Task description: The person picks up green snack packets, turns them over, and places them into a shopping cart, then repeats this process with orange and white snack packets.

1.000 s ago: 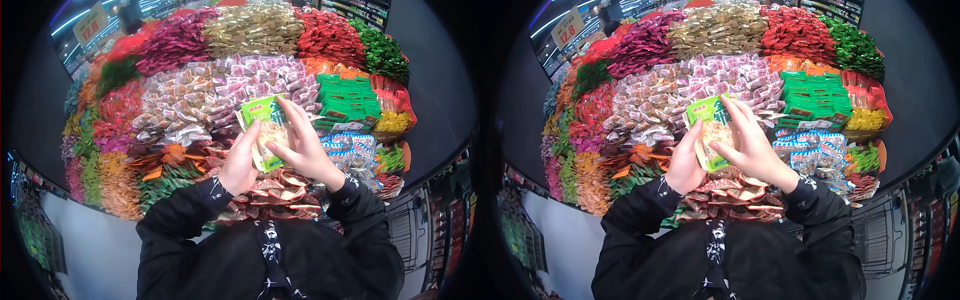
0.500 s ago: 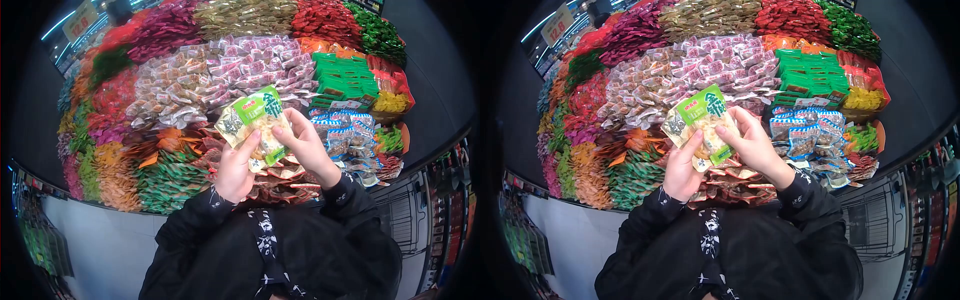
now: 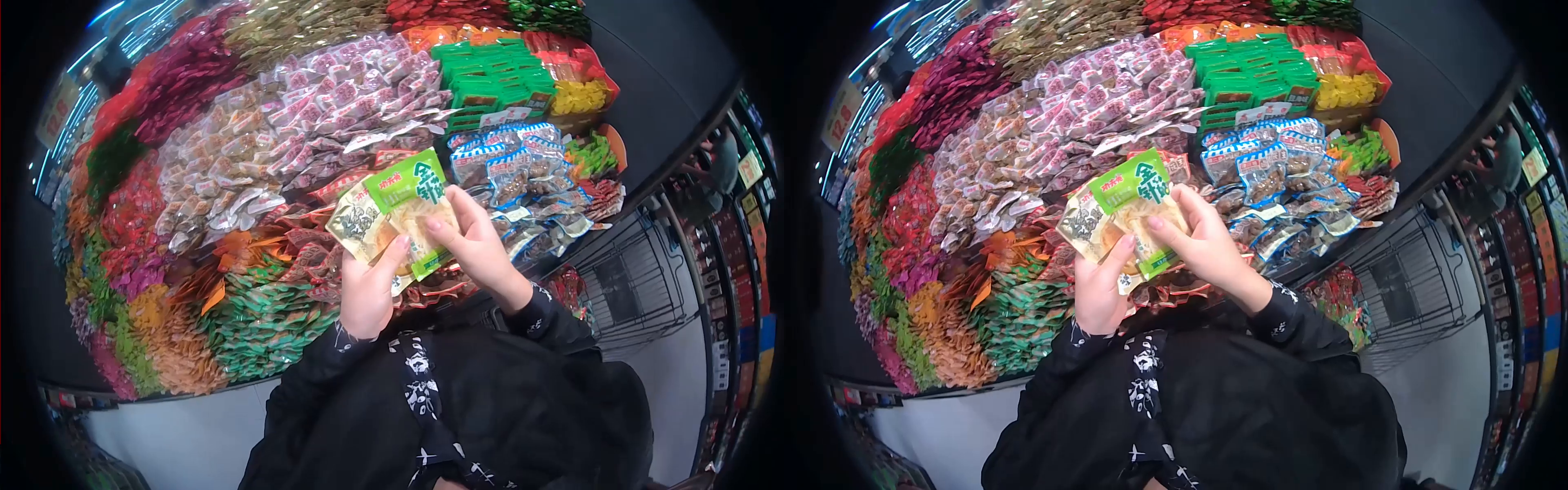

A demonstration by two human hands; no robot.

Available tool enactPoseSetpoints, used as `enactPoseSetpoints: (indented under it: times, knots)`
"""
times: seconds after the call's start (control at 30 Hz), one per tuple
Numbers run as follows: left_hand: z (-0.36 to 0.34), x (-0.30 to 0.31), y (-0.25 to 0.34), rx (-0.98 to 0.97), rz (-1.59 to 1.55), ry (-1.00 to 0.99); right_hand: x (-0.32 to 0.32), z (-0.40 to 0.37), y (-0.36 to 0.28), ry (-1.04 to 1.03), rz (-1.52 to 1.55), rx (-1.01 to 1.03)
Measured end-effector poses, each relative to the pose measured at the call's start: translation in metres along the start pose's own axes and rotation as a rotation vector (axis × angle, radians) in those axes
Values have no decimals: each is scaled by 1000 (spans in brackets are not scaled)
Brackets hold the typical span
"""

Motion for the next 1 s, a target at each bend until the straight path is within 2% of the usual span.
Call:
enactPoseSetpoints:
  times: [0.13, 0.3, 0.37, 0.53, 0.67, 0.73, 0.93, 1.0]
  knots:
    - [-8, 5, -3, 21, 63, -53, 8, -15, 21, -56, 75, -153]
    - [-19, 9, -8, 142, 12, -78, 5, -33, 24, 41, -47, -68]
    - [-20, 7, -7, 146, 43, -116, 3, -36, 28, 93, -63, 19]
    - [-25, 3, -11, 119, 152, -150, 3, -48, 25, 120, 27, 31]
    - [-27, -5, -10, 87, 150, -161, 16, -59, 19, 25, 11, -36]
    - [-26, -7, -12, 104, 175, -164, 22, -63, 18, -72, -175, -123]
    - [-26, -40, -36, 137, 135, -181, 63, -78, 25, 28, -155, -139]
    - [-26, -55, -49, 143, 137, -207, 83, -83, 24, 133, -129, -80]
Point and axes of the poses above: each hand's wrist, its own z-axis towards the middle knuckle, its own x-axis out of the back of the hand, y = z × x, the point moved 5 cm from there along z, towards the middle knuckle, and after that the axes turned 12 degrees about -x, right-handed, at the moved point
